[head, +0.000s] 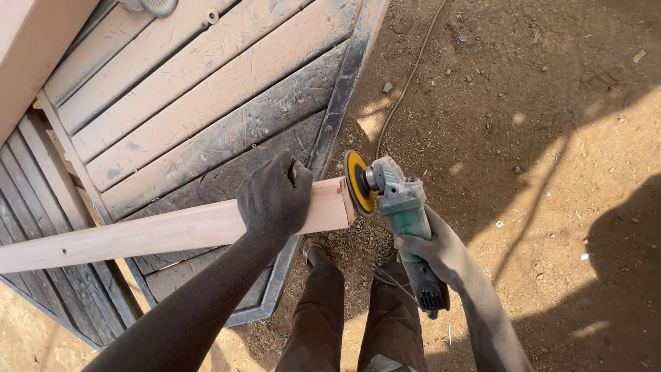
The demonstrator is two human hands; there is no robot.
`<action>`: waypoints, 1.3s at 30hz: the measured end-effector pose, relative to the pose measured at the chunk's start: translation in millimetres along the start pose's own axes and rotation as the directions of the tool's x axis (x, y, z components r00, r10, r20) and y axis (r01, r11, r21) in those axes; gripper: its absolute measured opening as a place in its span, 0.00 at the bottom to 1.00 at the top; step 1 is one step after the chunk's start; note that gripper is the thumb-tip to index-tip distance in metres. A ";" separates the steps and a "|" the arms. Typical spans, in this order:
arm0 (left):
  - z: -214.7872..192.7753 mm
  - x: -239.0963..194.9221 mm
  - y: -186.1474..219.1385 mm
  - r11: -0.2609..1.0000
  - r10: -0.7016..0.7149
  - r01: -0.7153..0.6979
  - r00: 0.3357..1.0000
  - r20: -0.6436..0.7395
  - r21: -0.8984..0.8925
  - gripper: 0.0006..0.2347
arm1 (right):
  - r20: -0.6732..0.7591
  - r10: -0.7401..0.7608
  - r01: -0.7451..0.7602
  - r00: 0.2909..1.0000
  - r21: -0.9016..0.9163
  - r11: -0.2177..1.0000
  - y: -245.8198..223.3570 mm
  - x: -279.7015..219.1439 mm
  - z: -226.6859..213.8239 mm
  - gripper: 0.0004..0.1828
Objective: Sanding a wooden plank using an electric angle grinder on a metal workbench
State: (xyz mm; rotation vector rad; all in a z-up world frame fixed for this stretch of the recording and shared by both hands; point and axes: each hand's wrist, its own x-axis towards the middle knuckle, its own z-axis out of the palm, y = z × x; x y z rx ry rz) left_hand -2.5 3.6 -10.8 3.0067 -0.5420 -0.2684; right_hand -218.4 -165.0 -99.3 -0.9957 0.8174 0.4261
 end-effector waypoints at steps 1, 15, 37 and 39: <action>-7.4 -2.0 1.2 0.998 -0.004 0.007 0.999 0.046 -0.070 0.09 | -0.040 -0.068 0.069 0.997 0.035 0.997 11.0 4.0 0.1 0.22; 8.8 0.8 -2.0 1.000 0.010 -0.010 1.000 0.007 0.023 0.11 | -0.180 -0.090 0.192 0.980 0.698 0.690 114.6 -21.0 88.8 0.19; 4.4 10.0 -12.8 0.989 0.129 -0.113 0.975 0.180 -0.092 0.16 | -0.520 -0.095 0.437 0.849 0.591 0.678 131.3 -42.8 164.1 0.19; 5.7 9.0 -18.2 0.988 0.104 -0.082 0.979 0.175 -0.127 0.16 | -0.538 -0.143 0.470 0.831 0.540 0.698 138.7 -59.0 165.8 0.20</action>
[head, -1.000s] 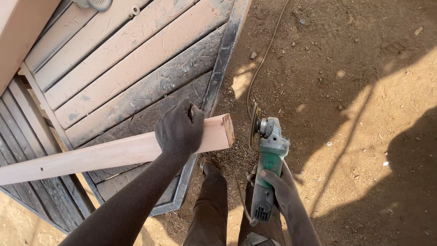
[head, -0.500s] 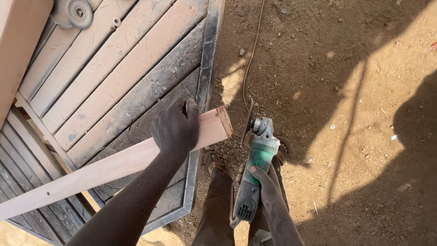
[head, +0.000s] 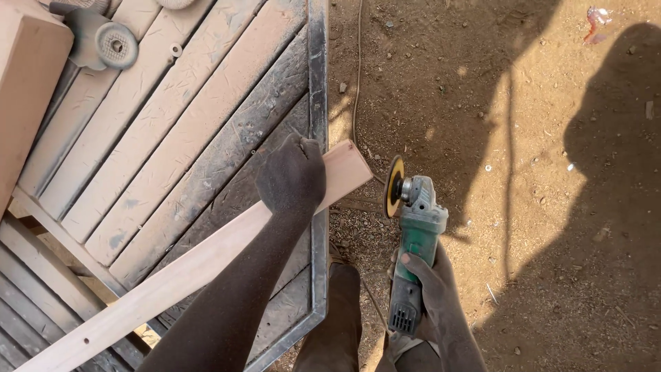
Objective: Sanding a wooden plank using an electric angle grinder on a metal workbench
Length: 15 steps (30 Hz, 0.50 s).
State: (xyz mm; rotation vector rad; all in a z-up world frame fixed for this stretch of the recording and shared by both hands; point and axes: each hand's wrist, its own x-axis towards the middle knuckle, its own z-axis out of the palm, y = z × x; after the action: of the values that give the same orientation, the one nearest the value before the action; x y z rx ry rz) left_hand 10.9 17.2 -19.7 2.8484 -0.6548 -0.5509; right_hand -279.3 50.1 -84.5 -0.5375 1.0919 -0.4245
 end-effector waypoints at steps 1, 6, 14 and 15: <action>-0.7 1.7 -0.4 0.999 -0.013 0.014 1.000 0.010 -0.041 0.16 | -0.023 0.016 -0.018 1.000 -0.057 0.998 -3.6 -3.2 -5.4 0.21; 0.8 4.8 -2.1 0.995 -0.028 0.021 0.997 -0.077 -0.093 0.16 | -0.121 0.014 -0.032 0.992 -0.148 0.988 -30.3 -21.2 -18.1 0.18; -2.5 -9.7 -12.6 0.974 0.108 -0.155 0.959 -0.261 -0.165 0.16 | -0.175 0.031 -0.103 0.984 -0.421 0.901 -92.5 30.1 -45.9 0.31; -12.3 -14.9 -30.2 0.988 0.022 -0.074 0.938 -0.345 -0.137 0.16 | -0.052 0.065 -0.082 0.996 -0.452 0.888 -85.2 60.3 -22.5 0.31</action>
State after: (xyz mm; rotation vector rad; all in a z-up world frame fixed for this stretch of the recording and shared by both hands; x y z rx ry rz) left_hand 14.9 51.8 -10.9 2.6829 -0.5895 -0.0828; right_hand -280.7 -56.7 -84.3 -0.9015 1.2490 -0.1051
